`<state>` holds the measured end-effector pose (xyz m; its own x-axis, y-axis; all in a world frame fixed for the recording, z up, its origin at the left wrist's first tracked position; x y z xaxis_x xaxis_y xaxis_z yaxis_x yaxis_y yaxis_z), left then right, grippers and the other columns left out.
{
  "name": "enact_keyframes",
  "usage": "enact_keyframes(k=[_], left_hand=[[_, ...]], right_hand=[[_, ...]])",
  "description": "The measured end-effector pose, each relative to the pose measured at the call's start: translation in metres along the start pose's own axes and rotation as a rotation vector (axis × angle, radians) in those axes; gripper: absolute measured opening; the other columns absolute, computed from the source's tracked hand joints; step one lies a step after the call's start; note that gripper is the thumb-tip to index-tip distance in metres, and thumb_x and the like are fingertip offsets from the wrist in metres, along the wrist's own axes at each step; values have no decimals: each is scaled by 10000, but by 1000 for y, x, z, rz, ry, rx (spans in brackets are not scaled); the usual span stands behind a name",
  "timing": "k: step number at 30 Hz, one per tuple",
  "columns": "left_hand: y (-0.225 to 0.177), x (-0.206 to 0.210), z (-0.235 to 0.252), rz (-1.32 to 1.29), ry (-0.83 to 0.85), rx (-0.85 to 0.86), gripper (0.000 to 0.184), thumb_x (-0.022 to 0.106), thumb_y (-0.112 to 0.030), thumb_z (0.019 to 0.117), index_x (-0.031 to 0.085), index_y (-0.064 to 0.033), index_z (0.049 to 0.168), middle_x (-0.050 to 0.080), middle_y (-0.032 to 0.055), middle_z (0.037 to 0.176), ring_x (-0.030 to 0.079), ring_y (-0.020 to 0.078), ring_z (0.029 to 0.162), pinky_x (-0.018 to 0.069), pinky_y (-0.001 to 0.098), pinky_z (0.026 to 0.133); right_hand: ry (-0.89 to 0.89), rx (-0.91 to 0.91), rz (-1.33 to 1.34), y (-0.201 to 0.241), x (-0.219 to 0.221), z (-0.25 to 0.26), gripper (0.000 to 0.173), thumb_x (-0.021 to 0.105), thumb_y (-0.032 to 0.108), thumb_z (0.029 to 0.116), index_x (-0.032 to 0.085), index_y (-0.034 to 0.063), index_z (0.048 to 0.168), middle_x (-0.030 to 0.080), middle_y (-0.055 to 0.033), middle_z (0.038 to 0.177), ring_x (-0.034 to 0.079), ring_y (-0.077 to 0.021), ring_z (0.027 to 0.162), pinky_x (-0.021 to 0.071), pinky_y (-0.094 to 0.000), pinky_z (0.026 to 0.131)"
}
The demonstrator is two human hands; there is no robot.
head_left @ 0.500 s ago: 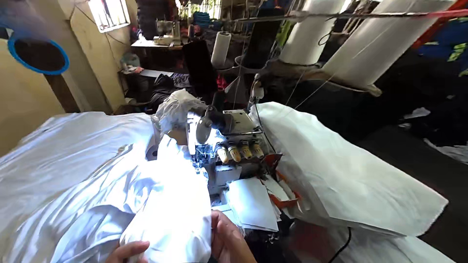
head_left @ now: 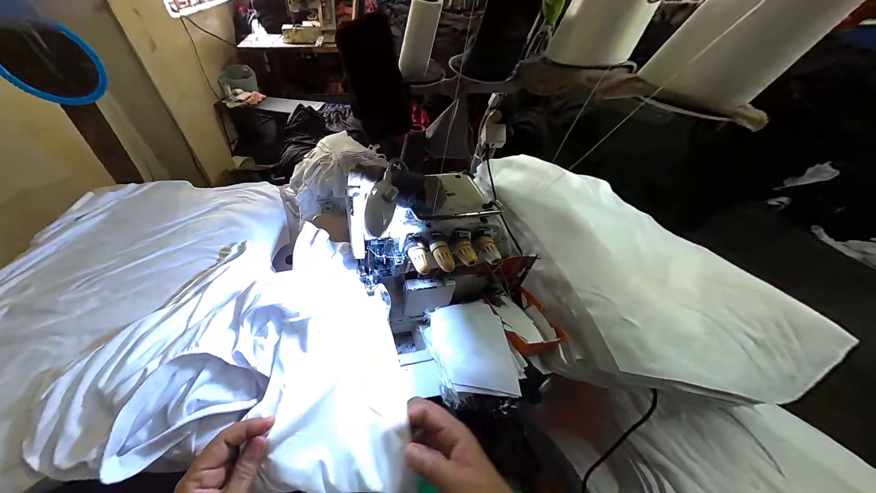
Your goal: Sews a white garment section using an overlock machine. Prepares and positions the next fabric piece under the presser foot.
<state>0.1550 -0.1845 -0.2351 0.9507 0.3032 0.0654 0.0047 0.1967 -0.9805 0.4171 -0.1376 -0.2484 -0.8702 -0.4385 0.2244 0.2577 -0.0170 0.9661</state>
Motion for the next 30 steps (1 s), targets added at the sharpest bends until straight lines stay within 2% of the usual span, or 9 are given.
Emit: enact_keyframes(k=[3,6,9,11,14,18,21,27,30], left_hand=[[12,2,-2,-45,12,-32,269,631,32,955,705,-170,1116,741,-120,1058,691,16,957,588,231,874],[12,-6,-6,1,-19,4,251,709,-4,916,711,-198,1075,741,-139,1015,695,4,906,598,213,824],[-4,-14,-4,46,-22,71,264,687,-24,942,726,-235,1096,743,-163,1038,691,-12,932,586,196,845],[-12,-12,-2,25,6,86,269,664,-38,965,725,-250,1118,742,-154,1053,690,-9,945,583,195,858],[-9,-4,1,41,23,90,268,618,-44,994,728,-265,1099,721,-172,1019,661,-33,906,559,171,837],[18,-6,1,152,25,44,206,591,47,968,708,-74,1085,716,-95,1031,668,6,963,574,237,898],[33,-11,-5,217,36,22,193,592,53,962,695,22,1122,713,-19,1070,667,26,990,575,245,908],[10,-6,26,256,-25,102,252,599,53,949,689,26,1182,714,-33,1136,663,0,1010,571,210,901],[-2,-1,56,247,-60,167,281,608,34,924,682,43,1195,719,-26,1129,663,-10,933,570,177,837]], right_hand=[[-38,211,59,-38,13,-9,190,672,35,941,667,-14,1125,729,-32,1043,708,-94,928,606,-329,852],[-6,259,-104,-49,7,-16,116,692,73,944,728,-12,1014,746,-37,926,712,-84,856,606,-316,810],[59,59,-338,6,-9,-14,194,704,157,955,744,-33,967,731,-88,976,691,-104,952,580,-312,873],[134,-22,-347,50,-9,-15,247,701,194,973,722,-52,977,717,-105,1022,674,-88,1011,567,-297,913],[143,37,-281,48,-1,-18,222,685,164,979,713,-53,1018,713,-90,1024,676,-78,987,572,-299,896],[97,266,-201,-34,-4,-30,160,684,111,963,732,-22,1037,742,-50,972,709,-82,901,603,-309,837],[59,291,-272,-63,-10,-41,156,690,114,956,736,-34,972,731,-75,949,696,-101,903,584,-309,850],[81,141,-397,-30,-9,-19,209,697,138,959,714,-66,920,712,-144,942,684,-158,943,562,-335,884],[73,95,-372,-23,-8,-4,184,696,124,953,716,-54,907,710,-118,916,679,-126,923,559,-304,869]])
Point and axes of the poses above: each hand's wrist, its own z-axis towards the middle knuckle, its own x-axis out of the palm, y = z × x, the point moved 4 cm from there along z, towards the middle knuckle
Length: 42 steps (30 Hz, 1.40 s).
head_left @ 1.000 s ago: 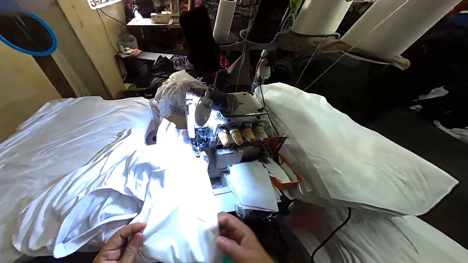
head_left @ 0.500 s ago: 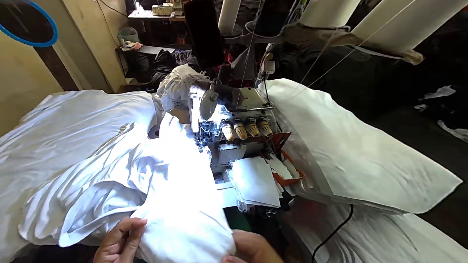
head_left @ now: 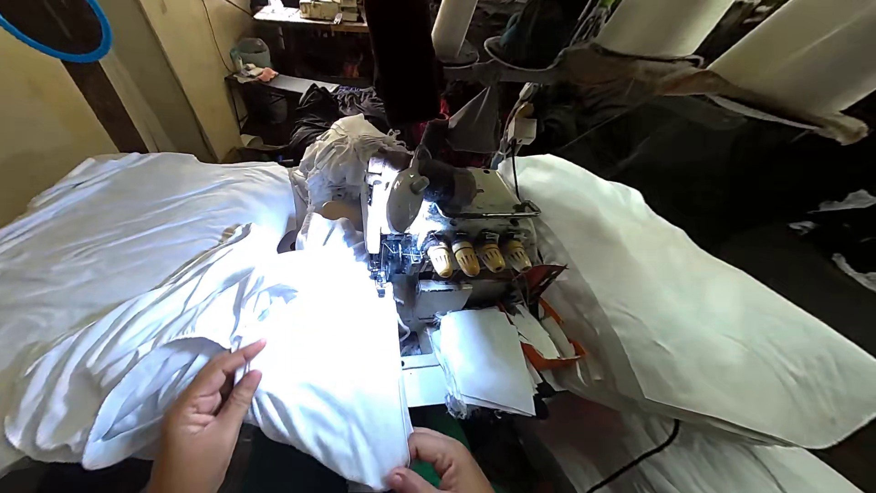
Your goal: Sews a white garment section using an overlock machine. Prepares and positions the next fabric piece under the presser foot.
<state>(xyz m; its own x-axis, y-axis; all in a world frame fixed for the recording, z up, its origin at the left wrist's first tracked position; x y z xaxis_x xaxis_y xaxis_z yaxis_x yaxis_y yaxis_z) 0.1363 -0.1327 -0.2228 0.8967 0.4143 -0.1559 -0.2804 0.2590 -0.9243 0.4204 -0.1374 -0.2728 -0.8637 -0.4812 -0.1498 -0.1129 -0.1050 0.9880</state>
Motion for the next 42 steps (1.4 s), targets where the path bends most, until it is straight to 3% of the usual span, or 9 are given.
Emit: enact_keyframes(k=[8,11,13,16,19,24,29,39,42], left_hand=[[-14,7,93,248,-20,133,370,646,-58,944,651,-46,1314,704,-5,1163,629,-35,813,536,139,731],[-11,10,88,579,-55,182,423,651,-114,953,579,-22,1360,614,182,1259,654,248,1017,577,411,823],[-9,17,56,672,-117,251,364,656,-153,935,590,91,1198,614,309,1145,615,449,1044,518,579,867],[7,39,-7,763,-87,277,492,674,-390,949,629,74,1106,651,295,1063,627,470,1027,488,614,898],[39,57,-45,969,-13,189,678,639,-552,891,658,45,1212,624,320,1245,576,545,1180,403,694,1017],[51,57,-52,893,88,136,410,558,-394,956,725,-20,978,696,230,1118,651,451,1143,323,703,1117],[29,44,-56,95,71,-165,199,520,-1,980,523,81,1161,661,51,1000,651,36,906,567,224,828],[32,49,-63,-246,-49,-210,498,595,62,917,342,87,1346,684,73,1147,714,100,1000,617,277,861],[28,55,-62,-261,-10,-212,647,715,32,859,341,76,1385,748,84,1081,754,154,936,644,306,807]], right_hand=[[-110,-44,-150,2,-8,52,187,688,212,956,730,48,876,686,-11,864,642,-39,824,545,-215,748],[-372,-222,-636,14,-9,59,211,665,295,914,748,139,799,707,-51,1111,638,-204,1075,531,-386,913],[-435,-281,-565,21,-10,53,186,655,268,914,730,140,803,683,-62,1170,597,-197,1146,490,-372,974],[-217,-102,30,18,-8,41,79,617,107,984,657,48,949,678,44,895,637,14,853,541,-185,774],[57,211,211,1,-12,42,78,550,106,1025,609,55,1020,660,19,730,642,-55,643,551,-246,621],[-198,17,-158,-4,-21,63,204,576,185,965,714,38,937,635,-99,1246,609,-101,1158,534,-250,950],[-62,112,70,-14,14,47,198,689,216,964,735,29,1010,704,-35,938,672,-71,872,571,-266,813],[55,150,2,-22,13,-33,182,678,120,959,736,-44,904,713,-104,994,675,-104,977,561,-261,887],[-49,149,-286,-17,6,-28,209,731,229,927,766,33,989,708,-109,1096,670,-199,1053,565,-386,918]])
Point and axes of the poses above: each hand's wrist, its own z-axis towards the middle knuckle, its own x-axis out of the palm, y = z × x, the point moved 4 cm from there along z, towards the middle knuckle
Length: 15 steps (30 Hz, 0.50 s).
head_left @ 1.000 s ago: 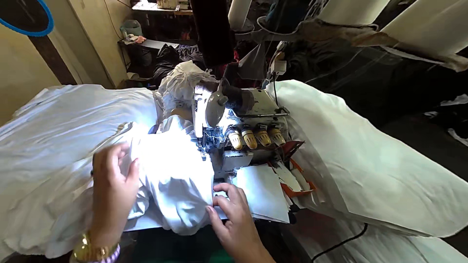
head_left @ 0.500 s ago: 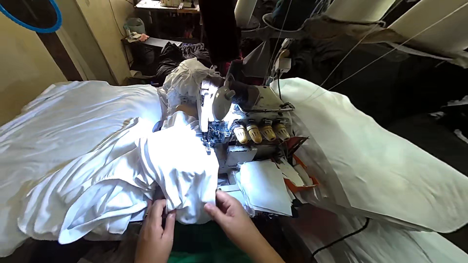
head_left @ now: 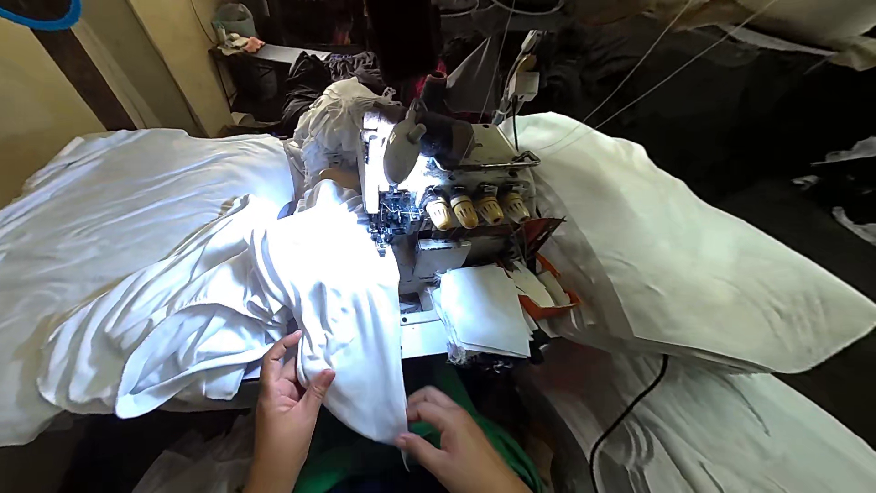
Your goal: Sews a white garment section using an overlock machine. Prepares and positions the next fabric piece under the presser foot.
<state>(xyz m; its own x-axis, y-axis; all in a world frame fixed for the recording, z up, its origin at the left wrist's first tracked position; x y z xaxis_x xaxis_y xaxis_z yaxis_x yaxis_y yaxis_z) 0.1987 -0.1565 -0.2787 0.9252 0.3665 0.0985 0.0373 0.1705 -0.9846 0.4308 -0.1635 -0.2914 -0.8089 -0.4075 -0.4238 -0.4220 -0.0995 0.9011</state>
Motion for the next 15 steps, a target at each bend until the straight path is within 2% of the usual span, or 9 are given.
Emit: enact_keyframes(k=[1,2,4,5,8,9,11,13,15], left_hand=[[-2,-1,0,26,-5,-3,630,701,51,862,355,84,1387,757,76,1040,757,147,908,645,298,795],[-3,-3,1,49,-8,-9,610,678,73,868,363,87,1390,760,67,1020,758,135,894,641,287,795],[-6,-9,-1,62,4,-33,558,620,110,886,370,80,1385,759,65,1020,757,125,890,637,279,797],[-7,-10,-3,60,23,-50,523,592,113,900,372,68,1372,758,58,1025,755,117,890,634,275,798],[-17,-4,-12,4,82,-97,439,519,109,946,361,52,1351,712,51,1111,731,97,945,623,273,823],[-21,-2,-14,-30,92,-100,419,499,107,960,363,51,1352,692,53,1148,722,97,974,621,279,838],[-26,-1,-17,-78,116,-73,363,477,94,984,404,43,1335,650,45,1215,692,92,1027,608,285,876],[-26,-6,-16,-37,112,-19,286,493,77,988,509,21,1268,666,16,1176,685,67,981,599,249,845],[-20,-16,-13,58,90,43,212,516,42,996,628,-22,1165,698,-14,1101,667,40,952,567,205,849]], right_hand=[[-73,-26,-92,4,-4,5,240,733,241,923,770,47,1061,696,-130,1156,666,-251,1091,565,-439,934],[-156,-69,-146,9,-9,11,269,724,239,928,755,52,1118,690,-136,1177,673,-253,1088,578,-428,921],[-309,-144,-100,20,-19,29,287,695,233,950,713,34,1157,691,-111,1124,691,-154,1001,599,-302,859],[-360,-158,-27,24,-22,39,314,684,236,955,696,15,1178,693,-106,1121,694,-125,1000,599,-269,866],[-336,-59,297,32,-17,75,467,675,188,958,582,-64,1340,669,-157,1262,680,-144,1135,573,-268,969],[-285,10,435,33,-12,85,467,672,143,957,549,-66,1357,678,-144,1240,690,-135,1101,580,-266,947],[-172,131,657,34,0,94,333,633,70,969,556,-48,1271,710,-106,1058,713,-138,911,606,-293,807],[-69,157,687,31,8,87,104,606,61,973,610,0,1058,689,-38,854,674,-103,743,578,-274,693],[7,142,609,20,13,69,76,615,82,972,655,23,998,688,-6,818,667,-76,720,578,-257,685]])
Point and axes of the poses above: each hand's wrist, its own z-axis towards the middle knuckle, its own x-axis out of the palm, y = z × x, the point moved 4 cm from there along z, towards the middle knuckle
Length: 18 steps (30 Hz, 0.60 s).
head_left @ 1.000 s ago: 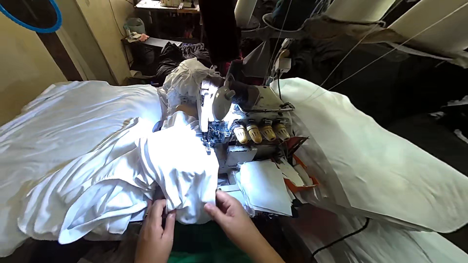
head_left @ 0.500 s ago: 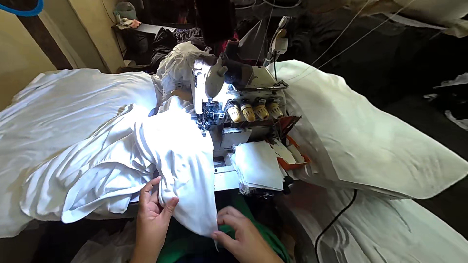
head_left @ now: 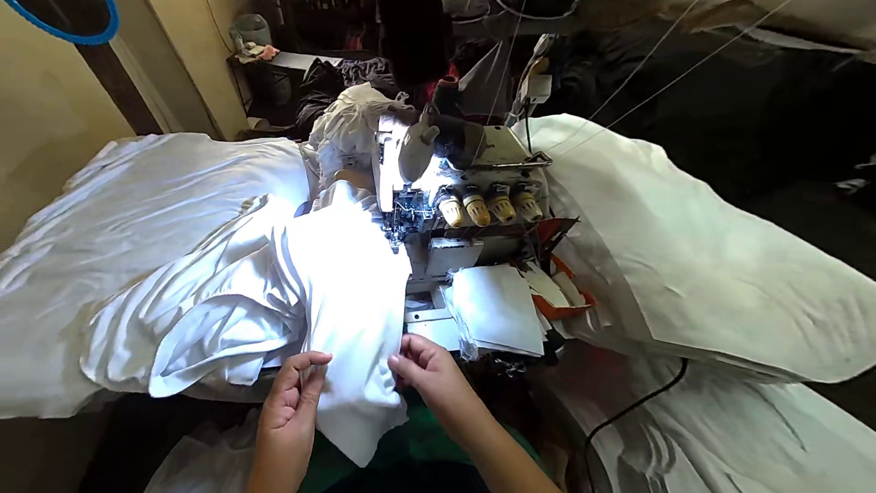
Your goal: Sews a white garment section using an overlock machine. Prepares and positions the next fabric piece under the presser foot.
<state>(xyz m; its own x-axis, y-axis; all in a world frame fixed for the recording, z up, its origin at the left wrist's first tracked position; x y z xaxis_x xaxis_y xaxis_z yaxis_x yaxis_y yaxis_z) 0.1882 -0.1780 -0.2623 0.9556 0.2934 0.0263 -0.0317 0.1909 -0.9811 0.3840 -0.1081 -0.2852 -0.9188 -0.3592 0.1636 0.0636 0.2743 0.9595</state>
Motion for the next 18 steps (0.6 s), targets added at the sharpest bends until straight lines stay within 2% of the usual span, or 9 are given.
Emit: enact_keyframes(k=[3,5,6,8,9,10,13,16,18], left_hand=[[10,-4,1,61,10,8,184,534,32,990,685,-13,1086,720,7,1028,680,63,964,569,219,895],[12,4,-2,14,40,-33,175,565,24,972,680,-17,1098,720,6,1037,681,62,943,572,209,856],[11,10,-4,-23,54,-61,173,594,6,963,675,-29,1112,719,-3,1046,680,55,932,573,202,827],[7,17,-6,-113,50,-112,193,659,-11,932,667,-30,1124,716,3,1043,689,63,895,591,212,779],[5,18,-5,-143,37,-122,209,684,-6,912,660,-24,1119,714,14,1042,697,75,894,602,225,778],[4,16,-4,-150,21,-113,221,704,0,896,656,-18,1112,713,23,1042,702,87,896,610,235,781],[7,4,-1,-48,-5,-67,257,738,2,859,668,-10,1106,721,29,1035,706,95,891,611,232,773],[12,-3,1,31,-25,-42,301,750,14,831,664,3,1119,740,29,996,721,89,819,620,221,720],[15,-4,1,48,-25,-40,325,731,18,851,656,25,1167,748,43,1039,735,102,863,628,232,762]], right_hand=[[59,-17,-64,-21,-12,-23,59,638,80,952,686,49,966,684,24,887,657,-41,811,566,-236,765],[48,-68,33,-24,-17,-29,63,621,70,943,671,66,980,675,39,933,648,-32,868,559,-233,811],[43,-77,109,-21,-18,-30,86,611,96,952,653,69,1022,680,38,955,650,-39,891,551,-243,829],[65,-52,220,-12,-15,-29,246,650,192,973,601,36,1156,709,-6,998,687,-89,917,577,-290,846],[84,-21,216,-8,-12,-30,296,666,189,971,582,20,1199,725,-25,1016,708,-107,924,595,-306,844],[102,21,187,-6,-9,-32,272,666,140,968,593,12,1196,735,-31,1014,717,-109,919,603,-310,841],[168,132,70,-20,-10,-44,126,683,99,949,690,44,1062,749,7,929,715,-72,851,602,-286,799],[186,185,45,-39,-18,-55,147,705,58,919,722,28,1062,762,-10,931,721,-78,857,605,-288,809],[113,183,16,-43,-20,-59,146,740,41,882,708,27,1024,755,-19,909,720,-87,837,605,-286,790]])
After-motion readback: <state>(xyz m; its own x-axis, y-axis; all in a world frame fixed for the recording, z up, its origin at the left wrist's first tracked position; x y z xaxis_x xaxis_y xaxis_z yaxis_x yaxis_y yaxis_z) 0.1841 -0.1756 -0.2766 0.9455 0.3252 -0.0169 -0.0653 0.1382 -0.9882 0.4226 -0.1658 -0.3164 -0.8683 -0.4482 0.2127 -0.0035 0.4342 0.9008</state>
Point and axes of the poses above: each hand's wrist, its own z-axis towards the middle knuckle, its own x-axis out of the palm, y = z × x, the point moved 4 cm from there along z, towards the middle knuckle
